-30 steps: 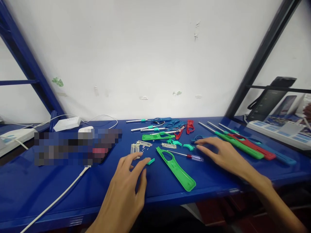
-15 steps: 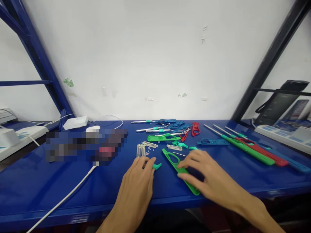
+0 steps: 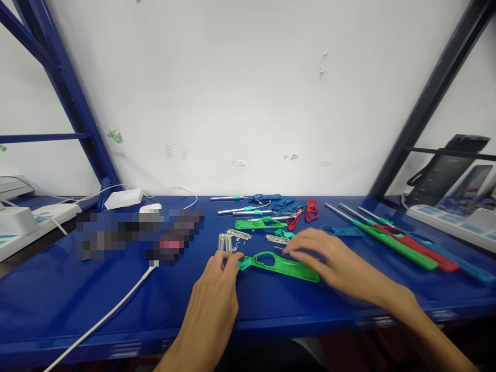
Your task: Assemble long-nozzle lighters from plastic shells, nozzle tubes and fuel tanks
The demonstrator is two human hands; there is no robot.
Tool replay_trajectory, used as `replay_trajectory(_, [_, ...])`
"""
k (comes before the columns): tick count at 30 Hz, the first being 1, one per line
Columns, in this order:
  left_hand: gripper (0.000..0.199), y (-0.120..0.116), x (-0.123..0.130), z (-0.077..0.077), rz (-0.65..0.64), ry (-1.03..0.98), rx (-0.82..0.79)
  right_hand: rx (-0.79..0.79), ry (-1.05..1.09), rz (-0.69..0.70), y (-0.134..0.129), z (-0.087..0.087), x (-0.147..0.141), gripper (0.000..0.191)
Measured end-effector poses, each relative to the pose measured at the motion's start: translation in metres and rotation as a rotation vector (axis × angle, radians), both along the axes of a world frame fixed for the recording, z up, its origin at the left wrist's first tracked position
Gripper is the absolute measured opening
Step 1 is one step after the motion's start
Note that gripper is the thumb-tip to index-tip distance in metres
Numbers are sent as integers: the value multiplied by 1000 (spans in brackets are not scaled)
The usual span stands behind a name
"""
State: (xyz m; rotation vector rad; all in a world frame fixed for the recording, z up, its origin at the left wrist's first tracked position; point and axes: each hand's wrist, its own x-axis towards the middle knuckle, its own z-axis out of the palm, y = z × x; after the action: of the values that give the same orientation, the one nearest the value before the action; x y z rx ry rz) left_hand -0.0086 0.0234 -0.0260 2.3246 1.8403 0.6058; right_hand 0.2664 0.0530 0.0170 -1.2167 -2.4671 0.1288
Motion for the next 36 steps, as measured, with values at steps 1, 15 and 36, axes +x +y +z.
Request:
replay_trajectory(1, [66,0,0,0,17,8,-10,36,-15,-22,9,3,0,33])
replay_trajectory(15, [74,-3,-2,1,5,-24,-51,69,-264,24,64,2,-17,18])
replay_trajectory(36, [54,-1,-7,-6,-10,-49,77,154,-180,-172,149,28,28,34])
